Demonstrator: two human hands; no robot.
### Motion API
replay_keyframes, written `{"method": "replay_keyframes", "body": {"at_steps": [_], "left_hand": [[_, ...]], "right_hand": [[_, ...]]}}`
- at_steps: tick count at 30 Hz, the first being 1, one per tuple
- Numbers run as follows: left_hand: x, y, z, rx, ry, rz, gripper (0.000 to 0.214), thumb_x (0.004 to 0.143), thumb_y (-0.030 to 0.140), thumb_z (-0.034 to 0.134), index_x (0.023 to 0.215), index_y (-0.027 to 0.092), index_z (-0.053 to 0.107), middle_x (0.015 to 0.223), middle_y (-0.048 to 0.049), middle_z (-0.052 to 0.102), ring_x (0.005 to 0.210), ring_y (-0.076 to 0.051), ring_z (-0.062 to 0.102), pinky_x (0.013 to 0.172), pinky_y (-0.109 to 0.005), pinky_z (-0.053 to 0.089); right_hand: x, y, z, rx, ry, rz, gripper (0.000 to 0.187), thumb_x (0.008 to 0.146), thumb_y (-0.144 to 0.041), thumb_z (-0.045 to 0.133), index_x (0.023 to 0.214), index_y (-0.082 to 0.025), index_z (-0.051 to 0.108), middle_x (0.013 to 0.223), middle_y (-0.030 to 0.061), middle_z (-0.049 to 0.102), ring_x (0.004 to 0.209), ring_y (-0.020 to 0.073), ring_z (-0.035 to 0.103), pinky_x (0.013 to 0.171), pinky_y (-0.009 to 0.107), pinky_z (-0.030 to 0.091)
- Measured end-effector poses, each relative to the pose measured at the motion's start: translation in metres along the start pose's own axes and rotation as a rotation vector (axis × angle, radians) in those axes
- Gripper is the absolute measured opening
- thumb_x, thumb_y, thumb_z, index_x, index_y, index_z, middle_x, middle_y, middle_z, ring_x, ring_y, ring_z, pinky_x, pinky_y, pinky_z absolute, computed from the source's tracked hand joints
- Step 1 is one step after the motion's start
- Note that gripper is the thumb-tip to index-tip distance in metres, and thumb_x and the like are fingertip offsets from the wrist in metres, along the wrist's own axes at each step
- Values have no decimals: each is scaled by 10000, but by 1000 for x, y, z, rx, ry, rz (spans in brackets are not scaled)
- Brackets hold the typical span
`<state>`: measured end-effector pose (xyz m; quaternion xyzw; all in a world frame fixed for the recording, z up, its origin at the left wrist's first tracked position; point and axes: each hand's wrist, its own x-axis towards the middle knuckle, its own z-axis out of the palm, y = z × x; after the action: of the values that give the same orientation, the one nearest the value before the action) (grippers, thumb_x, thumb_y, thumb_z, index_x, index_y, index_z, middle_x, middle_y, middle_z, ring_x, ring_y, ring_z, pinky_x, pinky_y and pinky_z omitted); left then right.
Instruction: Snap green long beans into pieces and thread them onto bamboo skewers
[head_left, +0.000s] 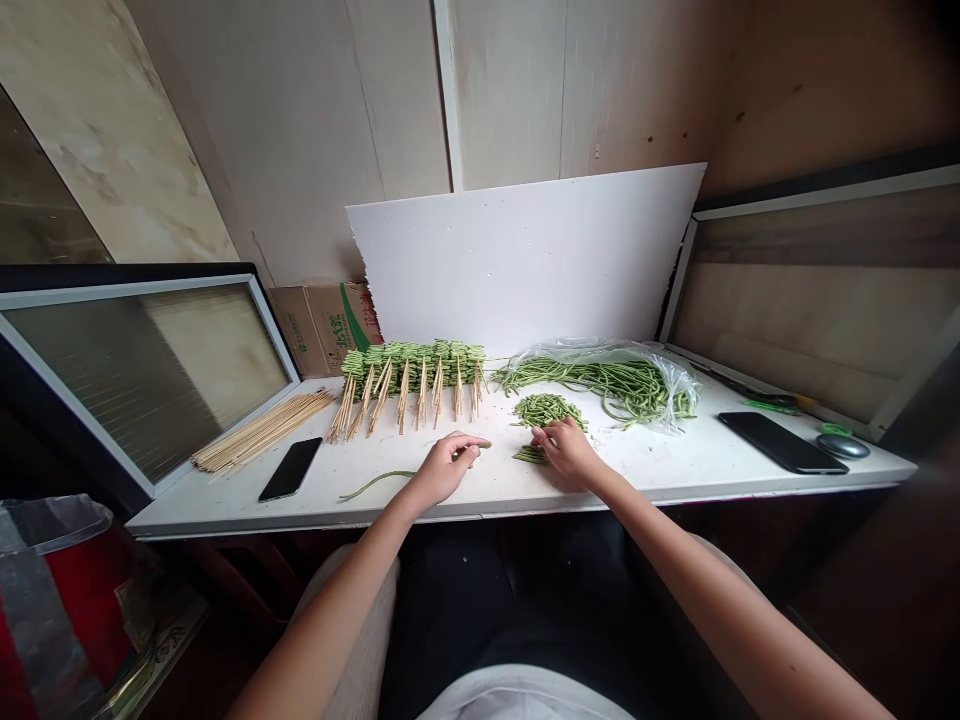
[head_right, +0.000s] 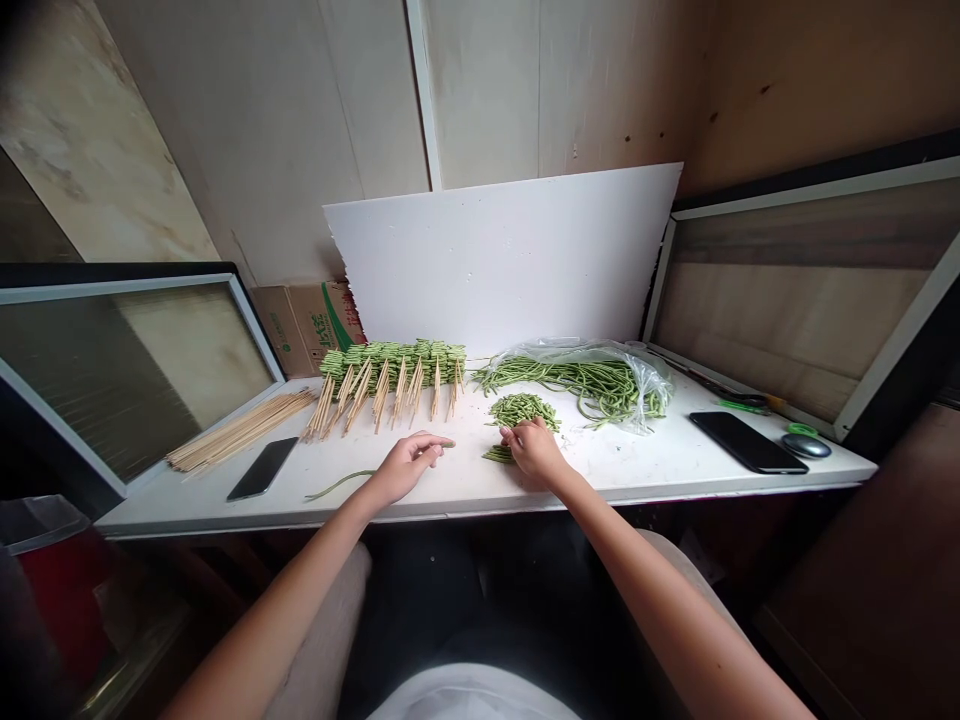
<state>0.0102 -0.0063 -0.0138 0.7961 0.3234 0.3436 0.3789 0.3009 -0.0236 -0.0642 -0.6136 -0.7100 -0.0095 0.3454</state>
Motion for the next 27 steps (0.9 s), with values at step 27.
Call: {"method": "replay_keyframes", "body": {"at_steps": [27], "left_hand": [[-7,18,4,95,131,106,205,914,342,724,1003,179,811,922,-86,782,743,-190,684,697,-298,519]], "right_hand": [[-8,-94,-35,490,54,-267,246,926,-485,732,1010,-258,773,946,81,748,956,256,609,748,373,499]]}}
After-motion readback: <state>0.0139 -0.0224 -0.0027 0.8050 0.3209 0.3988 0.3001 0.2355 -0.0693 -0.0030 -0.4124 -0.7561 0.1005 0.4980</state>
